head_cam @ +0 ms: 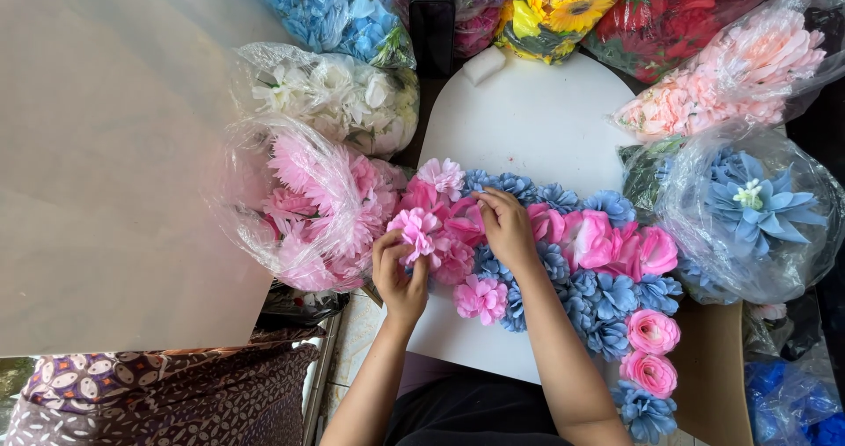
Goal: Arranging artificial flower heads into a decorative pattern on a white board
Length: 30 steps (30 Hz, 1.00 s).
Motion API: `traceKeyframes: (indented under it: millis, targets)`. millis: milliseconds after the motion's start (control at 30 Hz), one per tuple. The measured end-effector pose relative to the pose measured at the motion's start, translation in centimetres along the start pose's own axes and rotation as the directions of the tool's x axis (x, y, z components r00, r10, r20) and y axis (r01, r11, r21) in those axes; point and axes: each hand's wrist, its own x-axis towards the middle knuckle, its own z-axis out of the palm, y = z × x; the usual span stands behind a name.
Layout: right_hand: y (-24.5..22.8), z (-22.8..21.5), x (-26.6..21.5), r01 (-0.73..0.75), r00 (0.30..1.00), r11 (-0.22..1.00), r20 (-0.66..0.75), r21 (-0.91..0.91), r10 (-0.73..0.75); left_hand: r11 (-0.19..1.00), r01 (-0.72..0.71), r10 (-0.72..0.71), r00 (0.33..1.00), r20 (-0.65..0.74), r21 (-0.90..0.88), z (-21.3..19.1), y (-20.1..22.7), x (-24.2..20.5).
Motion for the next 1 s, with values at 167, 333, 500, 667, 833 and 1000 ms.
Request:
traceKeyframes:
  millis: [167,333,500,667,833,1000]
  targets:
    - [-2.8,-1.0,0.2,-0.032,0.997,0.993,-0.062,0.115,0.039,0.997,0.063,-0.066,0.995,0.075,0.037,2.3,2.3,4.1]
    - [-3.4,-2.3,-0.1,0.065,0.975,0.977,-0.223,0.204,-0.018,0.997,0.042,-0.052,0.985,0.165,0.064,6.6,1.2,6.4]
    - [-3.1,-4.1,-1.4,0.07,0.902,0.978,-0.431,0.198,0.023,0.972,-0.002,-0.082,0.933,0.35,0.233,10.4,-1.1,5.6]
    - [-2.4,-6.0,-1.9,0.061,0.879,0.982,-0.476,0.178,0.032,0.903,-0.04,-0.166,0.886,0.432,0.429,11.5,-2.7,4.6]
    - [-1.7,-6.1,-2.4,0.071,0.877,0.982,-0.481,0.173,0.022,0.808,-0.138,-0.176,0.871,0.459,0.572,12.2,-4.9,3.2]
    - [-4.2,-6.9,-2.7,0.061,0.914,0.992,-0.406,0.114,-0.009,0.804,-0.215,-0.125,0.85,0.512,0.554,11.4,-3.4,4.1]
